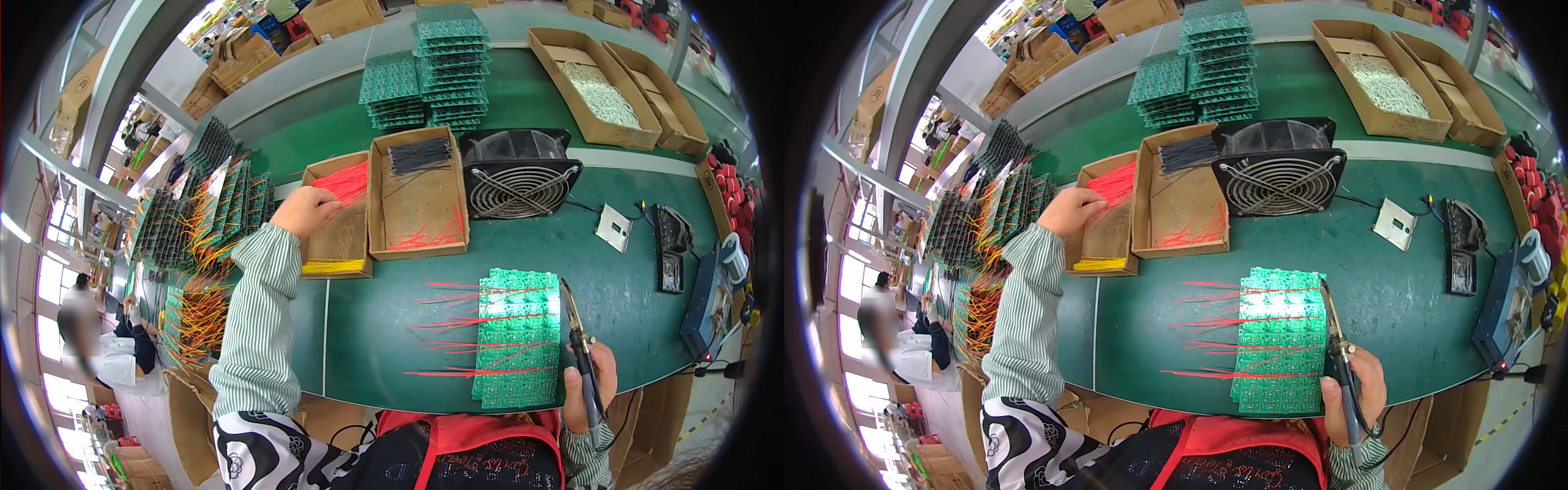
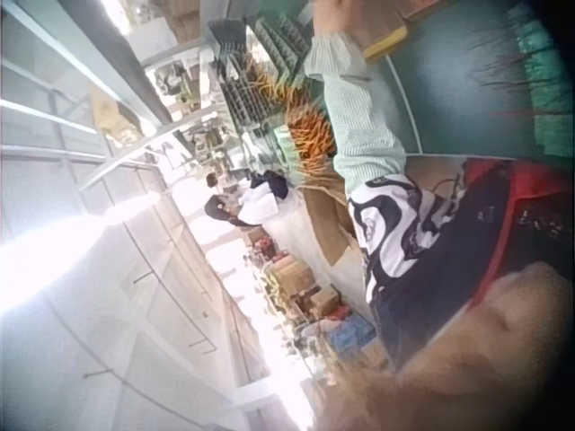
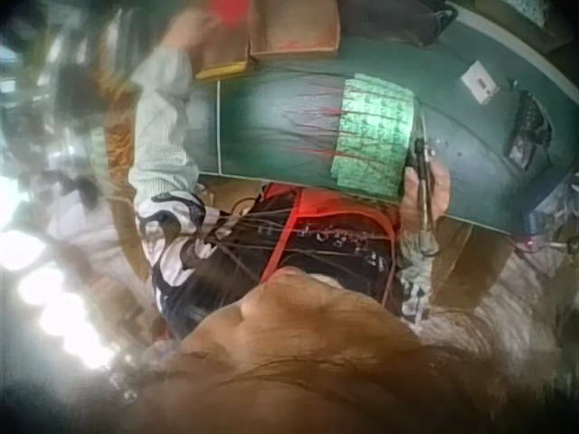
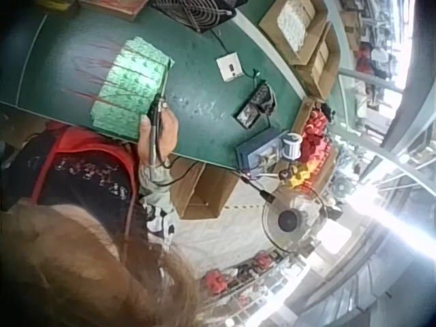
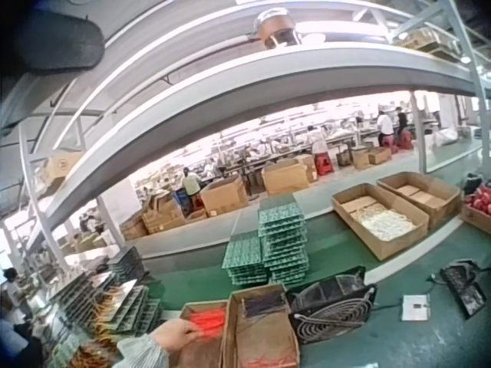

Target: The person solders multiple colored wires onto a green circuit board using a soldering iron and solder wire.

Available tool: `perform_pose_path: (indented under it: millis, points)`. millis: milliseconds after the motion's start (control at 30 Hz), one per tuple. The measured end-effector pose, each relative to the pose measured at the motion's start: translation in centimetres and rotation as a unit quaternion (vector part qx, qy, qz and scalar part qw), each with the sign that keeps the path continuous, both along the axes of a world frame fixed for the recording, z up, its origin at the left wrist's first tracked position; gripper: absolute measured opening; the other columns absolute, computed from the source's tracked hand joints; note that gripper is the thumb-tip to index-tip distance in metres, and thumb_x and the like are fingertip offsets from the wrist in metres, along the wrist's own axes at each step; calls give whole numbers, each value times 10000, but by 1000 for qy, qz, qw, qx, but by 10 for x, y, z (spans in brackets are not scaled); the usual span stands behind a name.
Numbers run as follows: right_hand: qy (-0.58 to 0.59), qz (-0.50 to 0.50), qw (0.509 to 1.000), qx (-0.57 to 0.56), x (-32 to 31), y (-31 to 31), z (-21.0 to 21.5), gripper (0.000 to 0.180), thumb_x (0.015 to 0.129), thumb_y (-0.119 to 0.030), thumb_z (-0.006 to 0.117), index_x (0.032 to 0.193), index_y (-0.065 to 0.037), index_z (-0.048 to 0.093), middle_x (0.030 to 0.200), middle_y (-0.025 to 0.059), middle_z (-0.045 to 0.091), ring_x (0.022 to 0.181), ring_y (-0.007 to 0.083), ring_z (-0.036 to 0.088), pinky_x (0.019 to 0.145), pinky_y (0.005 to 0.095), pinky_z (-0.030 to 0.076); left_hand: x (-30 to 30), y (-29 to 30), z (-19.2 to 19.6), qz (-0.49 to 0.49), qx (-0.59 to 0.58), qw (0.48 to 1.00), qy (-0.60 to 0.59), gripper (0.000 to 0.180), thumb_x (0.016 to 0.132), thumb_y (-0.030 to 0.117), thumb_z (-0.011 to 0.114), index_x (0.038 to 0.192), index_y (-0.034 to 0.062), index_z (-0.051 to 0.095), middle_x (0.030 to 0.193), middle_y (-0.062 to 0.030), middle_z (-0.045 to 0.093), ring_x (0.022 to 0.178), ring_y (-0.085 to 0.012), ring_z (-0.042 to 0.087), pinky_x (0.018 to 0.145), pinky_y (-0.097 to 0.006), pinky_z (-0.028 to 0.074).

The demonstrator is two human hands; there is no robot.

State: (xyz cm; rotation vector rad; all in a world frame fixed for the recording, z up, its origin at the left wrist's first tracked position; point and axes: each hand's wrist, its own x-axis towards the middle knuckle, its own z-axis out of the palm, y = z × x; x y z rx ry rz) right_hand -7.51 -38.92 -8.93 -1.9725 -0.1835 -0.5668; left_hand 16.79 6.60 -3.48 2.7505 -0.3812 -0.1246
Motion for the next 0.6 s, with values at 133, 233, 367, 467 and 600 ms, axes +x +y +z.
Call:
perform_pose_path:
  millis: [133, 233, 367, 467, 600]
  points:
    - [-5, 5, 1000, 12, 3, -4, 7, 368, 820, -184, 679, 1063, 30, 505, 993, 211, 607, 889, 314, 596, 808, 391, 469, -23, -20, 13, 3, 440, 893, -96, 151, 770, 156, 585, 719, 59, 689, 748, -129, 667, 730, -306, 658, 632, -425, 526]
    - [2, -3, 1000, 24, 1, -7, 12, 375, 819, -182, 678, 1071, 30, 498, 983, 205, 607, 874, 302, 596, 805, 387, 469, -30, -37, 2, 17, 488, 869, -87, 138, 767, 132, 579, 731, 73, 699, 755, -106, 676, 742, -287, 666, 630, -399, 531]
    - [38, -13, 993, 110, -4, -4, 22, 366, 819, -158, 670, 1078, 23, 486, 935, 189, 626, 862, 276, 601, 806, 374, 471, -30, -44, -36, -24, 488, 872, -22, 140, 763, 113, 573, 748, 88, 710, 765, -86, 684, 773, -278, 674, 632, -391, 537]
    - [26, -4, 997, 74, -7, -10, 27, 328, 796, -100, 667, 1052, 23, 502, 854, 160, 646, 832, 268, 611, 788, 368, 481, -28, -38, -33, -19, 492, 870, -33, 158, 790, 110, 554, 779, 90, 711, 774, -101, 684, 773, -282, 676, 621, -402, 542]
    - [0, 29, 1000, 11, -3, -18, 39, 284, 727, -8, 683, 977, 18, 550, 810, 135, 657, 743, 257, 633, 724, 354, 503, -43, -33, -18, -47, 416, 903, -95, 166, 843, 175, 558, 816, 83, 693, 724, -141, 659, 696, -288, 666, 575, -415, 519]
